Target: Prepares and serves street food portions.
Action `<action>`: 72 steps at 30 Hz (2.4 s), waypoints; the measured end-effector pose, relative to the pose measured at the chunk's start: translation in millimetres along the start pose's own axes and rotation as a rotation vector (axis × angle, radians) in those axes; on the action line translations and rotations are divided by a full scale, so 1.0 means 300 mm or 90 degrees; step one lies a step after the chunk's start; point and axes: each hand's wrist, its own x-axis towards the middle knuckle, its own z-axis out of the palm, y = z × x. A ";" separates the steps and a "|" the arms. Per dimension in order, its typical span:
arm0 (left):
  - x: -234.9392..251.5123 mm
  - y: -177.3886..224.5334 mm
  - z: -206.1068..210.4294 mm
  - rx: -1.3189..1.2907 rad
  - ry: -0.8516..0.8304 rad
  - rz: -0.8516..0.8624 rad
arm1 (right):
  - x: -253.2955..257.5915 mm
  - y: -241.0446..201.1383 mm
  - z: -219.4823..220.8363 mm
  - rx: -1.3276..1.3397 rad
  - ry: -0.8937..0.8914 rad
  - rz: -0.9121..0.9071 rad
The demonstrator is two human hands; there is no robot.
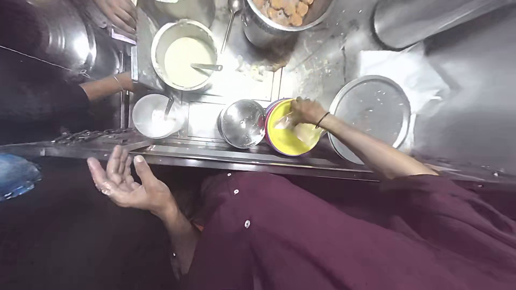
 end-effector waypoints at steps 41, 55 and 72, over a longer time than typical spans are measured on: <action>-0.017 0.280 0.385 -0.116 -0.169 0.145 | -0.355 -0.456 -0.187 0.931 0.513 -0.509; 0.049 0.269 0.413 -0.340 -0.301 0.022 | -0.369 -0.705 -0.128 1.152 0.318 -0.700; 0.075 0.188 0.342 -0.698 -0.080 -0.725 | -0.290 -0.740 -0.001 1.346 0.235 -0.745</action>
